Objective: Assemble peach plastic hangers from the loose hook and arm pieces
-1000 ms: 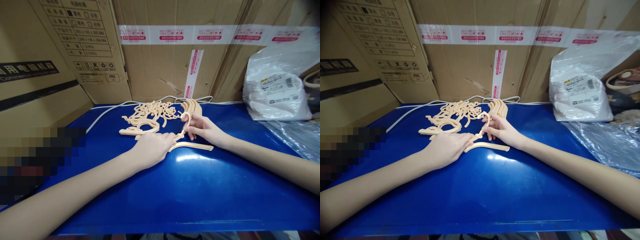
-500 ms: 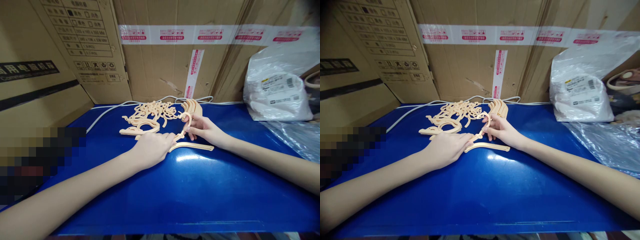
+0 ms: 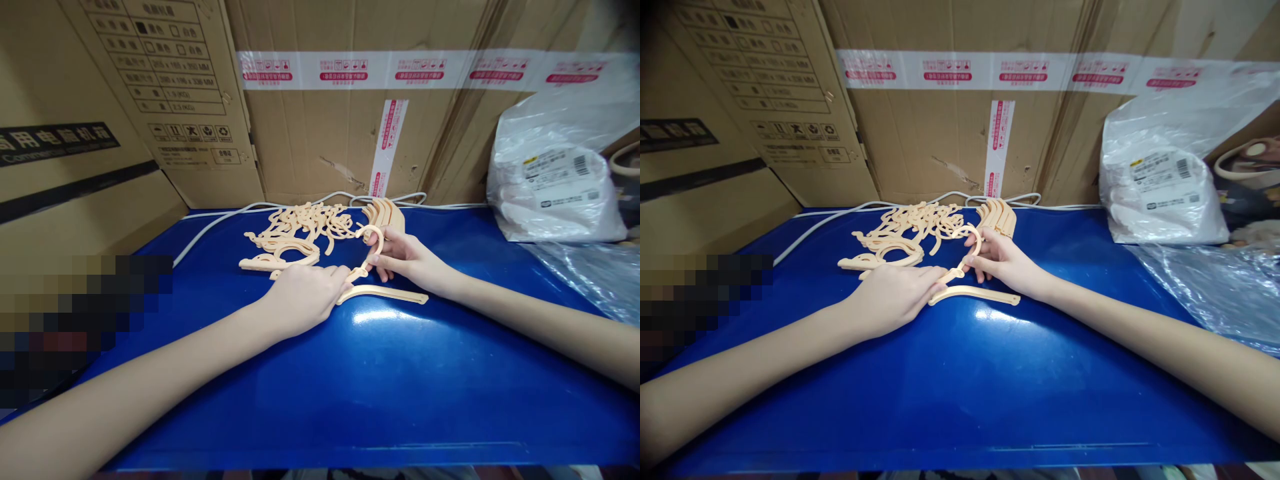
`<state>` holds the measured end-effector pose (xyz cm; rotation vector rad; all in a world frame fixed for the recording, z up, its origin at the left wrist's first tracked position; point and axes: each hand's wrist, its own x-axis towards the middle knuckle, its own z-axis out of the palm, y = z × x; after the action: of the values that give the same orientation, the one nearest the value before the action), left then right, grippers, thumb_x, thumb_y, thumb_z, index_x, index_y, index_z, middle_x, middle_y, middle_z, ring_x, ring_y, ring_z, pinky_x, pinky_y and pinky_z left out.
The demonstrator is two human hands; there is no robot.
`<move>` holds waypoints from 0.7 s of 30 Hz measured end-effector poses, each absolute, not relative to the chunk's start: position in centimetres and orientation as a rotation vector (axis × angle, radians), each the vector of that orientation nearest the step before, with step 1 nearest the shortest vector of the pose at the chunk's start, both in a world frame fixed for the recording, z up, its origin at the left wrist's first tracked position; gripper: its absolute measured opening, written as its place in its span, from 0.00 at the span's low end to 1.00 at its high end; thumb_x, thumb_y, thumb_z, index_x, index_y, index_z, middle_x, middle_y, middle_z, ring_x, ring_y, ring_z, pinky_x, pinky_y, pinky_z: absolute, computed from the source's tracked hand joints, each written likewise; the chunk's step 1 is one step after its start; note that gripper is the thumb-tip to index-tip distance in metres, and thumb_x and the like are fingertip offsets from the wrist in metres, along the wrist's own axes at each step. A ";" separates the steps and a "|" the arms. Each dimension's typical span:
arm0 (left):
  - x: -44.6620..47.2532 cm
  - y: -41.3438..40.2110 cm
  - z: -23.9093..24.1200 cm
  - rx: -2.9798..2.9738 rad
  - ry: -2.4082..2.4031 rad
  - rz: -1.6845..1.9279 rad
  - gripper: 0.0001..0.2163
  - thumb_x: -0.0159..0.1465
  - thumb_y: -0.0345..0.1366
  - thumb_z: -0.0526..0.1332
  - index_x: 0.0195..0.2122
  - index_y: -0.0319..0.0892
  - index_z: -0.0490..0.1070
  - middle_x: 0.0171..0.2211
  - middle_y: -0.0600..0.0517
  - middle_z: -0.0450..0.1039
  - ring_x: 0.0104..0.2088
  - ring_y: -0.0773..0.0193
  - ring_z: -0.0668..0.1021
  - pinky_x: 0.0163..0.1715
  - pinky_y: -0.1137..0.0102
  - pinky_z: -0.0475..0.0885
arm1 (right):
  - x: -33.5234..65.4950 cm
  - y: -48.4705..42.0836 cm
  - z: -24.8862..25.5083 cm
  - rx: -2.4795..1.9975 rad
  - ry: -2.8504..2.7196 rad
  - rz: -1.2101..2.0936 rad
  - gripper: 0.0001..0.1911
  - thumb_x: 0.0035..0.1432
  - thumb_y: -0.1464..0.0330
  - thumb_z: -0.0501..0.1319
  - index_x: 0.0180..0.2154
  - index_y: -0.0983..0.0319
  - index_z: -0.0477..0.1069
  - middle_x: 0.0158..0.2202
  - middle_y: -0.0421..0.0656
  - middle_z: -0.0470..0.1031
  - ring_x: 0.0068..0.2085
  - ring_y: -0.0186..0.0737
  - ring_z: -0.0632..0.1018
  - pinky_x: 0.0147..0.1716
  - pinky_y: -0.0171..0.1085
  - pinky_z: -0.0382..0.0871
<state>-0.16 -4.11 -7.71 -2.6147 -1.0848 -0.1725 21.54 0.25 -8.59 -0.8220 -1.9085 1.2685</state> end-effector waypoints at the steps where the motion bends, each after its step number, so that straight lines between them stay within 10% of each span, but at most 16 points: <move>1: -0.2 -4.1 -7.7 -2.613 -1.087 -0.175 0.11 0.69 0.36 0.48 0.37 0.41 0.69 0.29 0.52 0.77 0.29 0.57 0.79 0.22 0.69 0.61 | 21.6 0.2 -8.6 -0.822 -1.913 1.264 0.14 0.58 0.63 0.61 0.41 0.61 0.58 0.31 0.40 0.75 0.23 0.28 0.70 0.23 0.33 0.63; 21: -0.1 -3.9 -7.7 -2.616 -1.132 -0.146 0.15 0.71 0.38 0.44 0.38 0.41 0.69 0.29 0.51 0.76 0.29 0.58 0.78 0.22 0.71 0.60 | 21.4 -0.1 -8.5 -0.852 -1.916 1.255 0.15 0.58 0.63 0.61 0.41 0.60 0.57 0.30 0.39 0.75 0.23 0.29 0.71 0.23 0.34 0.63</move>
<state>-0.13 -3.86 -7.67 -2.6164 -1.1322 -0.1464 21.36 -0.06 -8.46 -0.8523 -1.9164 1.2547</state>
